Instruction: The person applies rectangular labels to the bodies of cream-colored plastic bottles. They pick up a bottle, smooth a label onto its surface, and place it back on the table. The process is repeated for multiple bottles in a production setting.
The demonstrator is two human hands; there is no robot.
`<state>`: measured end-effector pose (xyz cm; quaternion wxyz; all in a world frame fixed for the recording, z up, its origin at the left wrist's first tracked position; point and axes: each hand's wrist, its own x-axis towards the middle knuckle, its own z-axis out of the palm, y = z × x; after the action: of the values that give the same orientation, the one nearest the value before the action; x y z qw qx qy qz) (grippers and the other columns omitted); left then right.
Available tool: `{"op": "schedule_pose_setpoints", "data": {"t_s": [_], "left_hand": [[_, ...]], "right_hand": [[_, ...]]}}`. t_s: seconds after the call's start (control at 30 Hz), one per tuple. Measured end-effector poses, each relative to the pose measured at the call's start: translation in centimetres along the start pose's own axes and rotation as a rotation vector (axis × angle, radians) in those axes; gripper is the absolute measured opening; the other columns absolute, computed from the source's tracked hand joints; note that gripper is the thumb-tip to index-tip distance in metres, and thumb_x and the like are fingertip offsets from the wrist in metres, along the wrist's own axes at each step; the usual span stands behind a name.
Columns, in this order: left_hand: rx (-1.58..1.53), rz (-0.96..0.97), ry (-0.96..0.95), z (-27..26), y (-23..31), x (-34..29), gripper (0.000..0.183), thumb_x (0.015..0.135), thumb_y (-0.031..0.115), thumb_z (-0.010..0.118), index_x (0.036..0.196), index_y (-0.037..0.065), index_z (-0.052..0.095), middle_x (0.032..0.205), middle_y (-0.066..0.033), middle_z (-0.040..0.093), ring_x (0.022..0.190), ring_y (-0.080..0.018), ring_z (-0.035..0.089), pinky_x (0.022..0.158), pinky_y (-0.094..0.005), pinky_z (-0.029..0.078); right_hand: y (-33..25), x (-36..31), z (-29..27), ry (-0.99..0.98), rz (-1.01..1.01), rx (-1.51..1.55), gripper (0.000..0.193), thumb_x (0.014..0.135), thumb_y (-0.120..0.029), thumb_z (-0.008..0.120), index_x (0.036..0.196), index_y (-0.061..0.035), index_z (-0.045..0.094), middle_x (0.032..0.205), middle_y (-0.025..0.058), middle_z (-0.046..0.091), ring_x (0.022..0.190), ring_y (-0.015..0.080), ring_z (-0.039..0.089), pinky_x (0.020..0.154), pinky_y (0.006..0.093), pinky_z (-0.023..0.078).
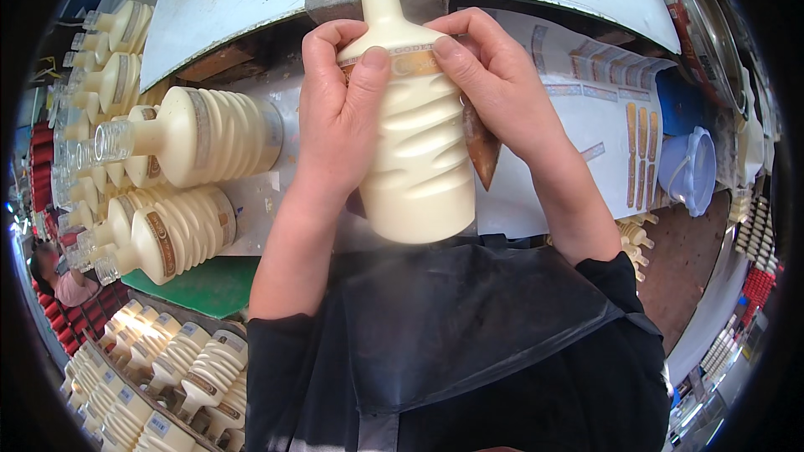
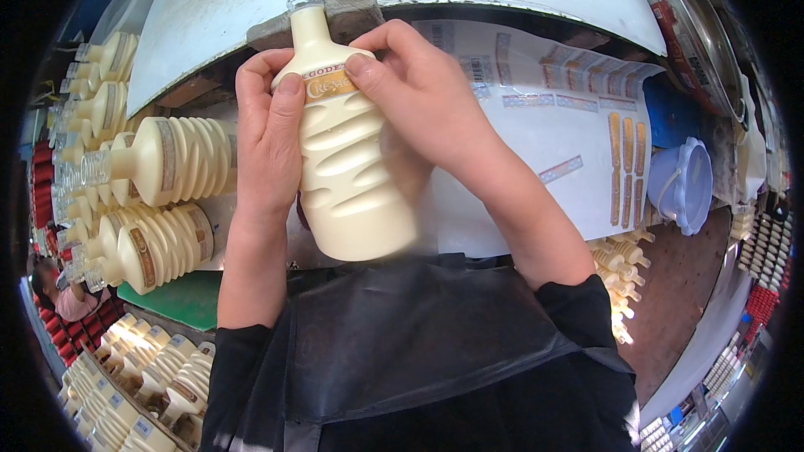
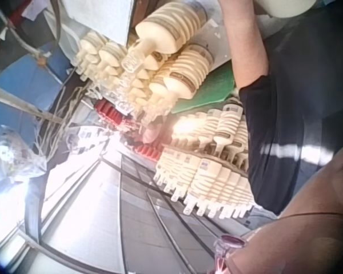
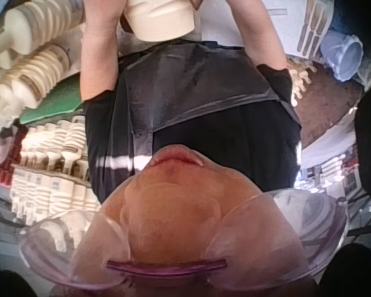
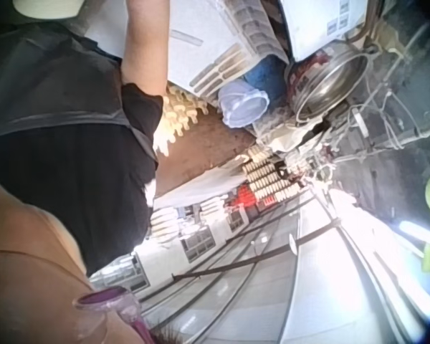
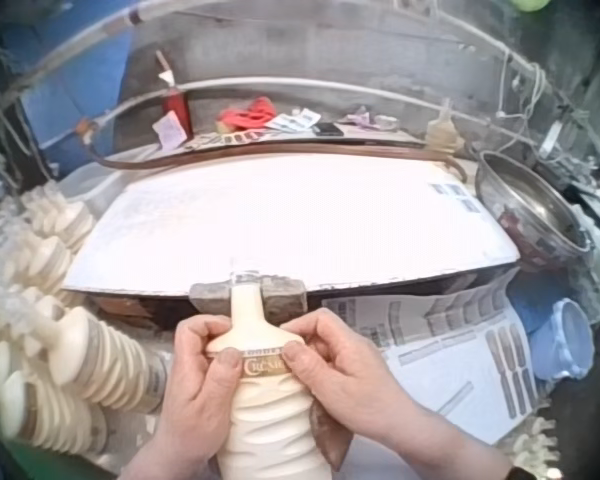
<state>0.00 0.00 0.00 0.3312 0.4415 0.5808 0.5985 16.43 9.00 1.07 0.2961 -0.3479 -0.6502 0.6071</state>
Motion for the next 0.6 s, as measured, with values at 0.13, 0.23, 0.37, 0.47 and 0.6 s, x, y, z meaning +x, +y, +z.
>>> {"op": "schedule_pose_setpoints", "data": {"t_s": [0.13,0.23,0.37,0.47,0.6], "left_hand": [[0.020,0.011,0.010,0.22,-0.11,0.02,0.038,0.107,0.029,0.057,0.130,0.001,0.047,0.117,-0.0131,0.060,0.103,-0.0186,0.059,0.091,-0.0333,0.050],[0.041,0.018,0.012,0.19,-0.07,0.03,0.037,0.107,0.028,0.057,0.129,0.001,0.047,0.116,-0.0130,0.061,0.102,-0.0187,0.059,0.091,-0.0336,0.050],[0.021,-0.005,0.015,0.17,0.08,-0.02,0.037,0.106,0.028,0.057,0.129,0.001,0.047,0.115,-0.0135,0.062,0.101,-0.0192,0.060,0.089,-0.0343,0.051],[0.068,0.011,0.018,0.04,0.17,0.11,0.037,0.106,0.028,0.057,0.129,0.001,0.048,0.114,-0.0139,0.063,0.100,-0.0194,0.061,0.089,-0.0344,0.051],[0.070,-0.005,0.010,-0.05,0.36,0.09,0.037,0.106,0.028,0.057,0.128,0.001,0.048,0.114,-0.0145,0.063,0.100,-0.0199,0.061,0.088,-0.0347,0.051]], "right_hand": [[-0.15,-0.08,-0.07,-0.011,0.000,-0.052,0.024,0.108,-0.024,0.058,0.121,-0.0038,0.061,0.099,0.0008,0.068,0.092,0.0039,0.061,0.081,0.0209,0.050],[-0.07,-0.06,0.04,-0.003,0.003,-0.044,0.024,0.108,-0.024,0.058,0.121,-0.0037,0.061,0.098,0.0006,0.068,0.091,0.0039,0.060,0.081,0.0212,0.050],[0.05,-0.10,0.08,0.001,-0.019,-0.055,0.025,0.107,-0.024,0.058,0.121,-0.0041,0.061,0.099,0.0003,0.067,0.092,0.0036,0.059,0.081,0.0216,0.049],[0.19,0.13,0.27,0.048,0.000,0.018,0.032,0.102,-0.031,0.064,0.116,-0.0015,0.064,0.098,0.0106,0.074,0.092,0.0148,0.067,0.084,0.0313,0.053],[-0.30,0.12,-0.33,0.000,0.062,0.088,0.032,0.102,-0.032,0.064,0.116,-0.0023,0.065,0.099,0.0092,0.073,0.094,0.0130,0.066,0.085,0.0300,0.052]]}}
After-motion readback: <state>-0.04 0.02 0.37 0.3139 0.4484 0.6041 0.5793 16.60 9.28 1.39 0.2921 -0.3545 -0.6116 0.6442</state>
